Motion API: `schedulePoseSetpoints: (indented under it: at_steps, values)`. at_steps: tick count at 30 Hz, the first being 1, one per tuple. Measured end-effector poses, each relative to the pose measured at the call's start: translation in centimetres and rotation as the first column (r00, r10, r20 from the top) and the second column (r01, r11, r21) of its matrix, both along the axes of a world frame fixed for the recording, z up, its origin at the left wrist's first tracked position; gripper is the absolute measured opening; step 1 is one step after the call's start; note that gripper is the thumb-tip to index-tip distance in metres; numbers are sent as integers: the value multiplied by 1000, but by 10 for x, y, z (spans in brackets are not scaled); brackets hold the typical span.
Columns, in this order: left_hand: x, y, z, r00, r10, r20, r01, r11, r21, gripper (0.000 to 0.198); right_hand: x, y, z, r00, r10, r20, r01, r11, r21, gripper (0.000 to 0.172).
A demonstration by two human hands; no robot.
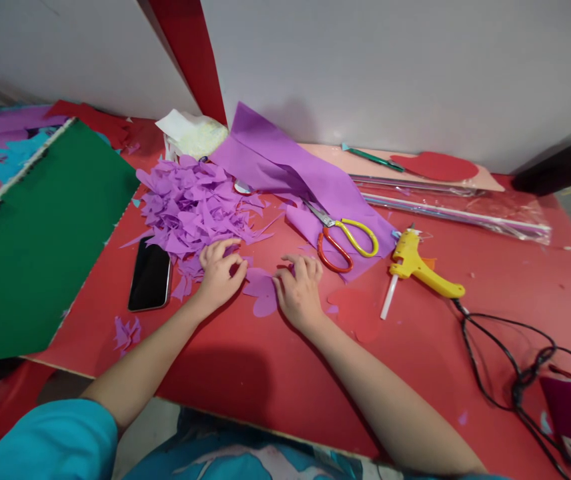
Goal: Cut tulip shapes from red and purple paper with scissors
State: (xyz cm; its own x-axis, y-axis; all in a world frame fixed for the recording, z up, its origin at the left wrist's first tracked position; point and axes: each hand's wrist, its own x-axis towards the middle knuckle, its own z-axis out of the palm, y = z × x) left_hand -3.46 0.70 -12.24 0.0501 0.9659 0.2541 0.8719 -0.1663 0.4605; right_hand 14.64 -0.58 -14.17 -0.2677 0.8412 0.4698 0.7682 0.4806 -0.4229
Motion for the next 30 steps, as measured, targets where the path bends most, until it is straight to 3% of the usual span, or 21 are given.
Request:
schedulePoseSetpoints:
  at_steps: [3,6,8,22,30]
  values:
    - [3,-5,1,996,-44,-77,53,991,121,15,0,0,1,999,19,41,-19,1000,-5,12]
    - [11,-11,3,973,-201,-115,211,974,82,13,0,0,1,998,32,62,-30,999,-28,12]
    - [15,-14,3,961,-252,-113,257,966,32,15,0,0,0,997,39,72,-36,999,-36,13]
    - [18,-10,-2,955,-291,-48,289,956,-40,13,1,-2,0,997,44,60,-42,999,-26,10]
    - [18,-10,0,953,-300,-50,298,953,-47,15,0,-3,5,987,43,155,-42,999,-13,10]
